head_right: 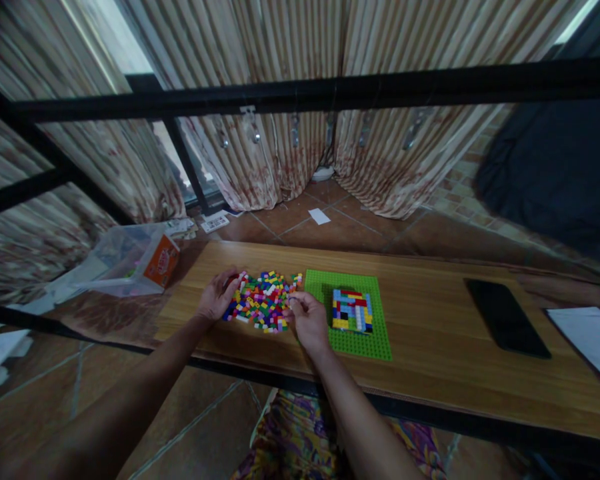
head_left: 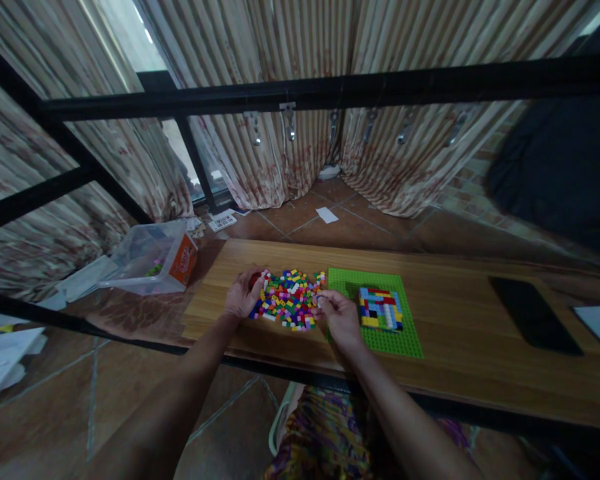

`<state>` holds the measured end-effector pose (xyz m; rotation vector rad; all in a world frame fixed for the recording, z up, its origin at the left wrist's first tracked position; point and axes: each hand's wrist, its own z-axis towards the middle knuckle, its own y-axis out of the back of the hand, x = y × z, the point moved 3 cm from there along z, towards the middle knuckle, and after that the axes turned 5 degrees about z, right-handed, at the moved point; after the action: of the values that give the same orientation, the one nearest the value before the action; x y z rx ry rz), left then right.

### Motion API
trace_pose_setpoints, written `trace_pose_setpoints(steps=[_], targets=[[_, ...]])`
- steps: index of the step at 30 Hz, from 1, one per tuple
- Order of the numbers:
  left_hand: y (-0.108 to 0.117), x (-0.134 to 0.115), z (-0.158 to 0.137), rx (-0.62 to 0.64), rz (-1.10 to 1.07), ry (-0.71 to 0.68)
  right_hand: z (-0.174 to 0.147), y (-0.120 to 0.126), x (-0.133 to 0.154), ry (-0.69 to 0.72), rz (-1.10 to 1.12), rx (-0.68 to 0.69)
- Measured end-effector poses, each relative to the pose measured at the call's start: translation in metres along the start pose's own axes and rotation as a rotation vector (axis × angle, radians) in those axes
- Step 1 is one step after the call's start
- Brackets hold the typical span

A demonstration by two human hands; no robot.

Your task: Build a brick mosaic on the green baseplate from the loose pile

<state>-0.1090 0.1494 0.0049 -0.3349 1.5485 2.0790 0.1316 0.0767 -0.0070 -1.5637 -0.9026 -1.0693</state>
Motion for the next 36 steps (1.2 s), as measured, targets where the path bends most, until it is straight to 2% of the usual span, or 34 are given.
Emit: trace_pose_setpoints(steps=[9,19,23,28,32,36], targets=[[-0.002,0.003,0.000,0.003,0.001,-0.008,0.006,-0.002,-0.005,-0.052,-0.122,-0.003],[-0.002,0.003,0.000,0.000,0.004,-0.010,0.008,0.001,-0.003,-0.036,-0.045,-0.051],[-0.002,0.004,0.000,-0.004,0.005,-0.020,0.000,0.003,0.008,0.010,0.030,-0.036],[-0.001,0.004,0.001,0.006,0.008,0.005,-0.025,0.007,0.033,-0.008,0.193,0.046],[-0.001,0.004,0.003,0.012,0.010,0.028,-0.045,0.023,0.047,-0.027,0.227,0.023],[-0.001,0.004,0.004,0.033,0.005,0.022,-0.060,0.063,0.053,-0.021,0.135,-0.133]])
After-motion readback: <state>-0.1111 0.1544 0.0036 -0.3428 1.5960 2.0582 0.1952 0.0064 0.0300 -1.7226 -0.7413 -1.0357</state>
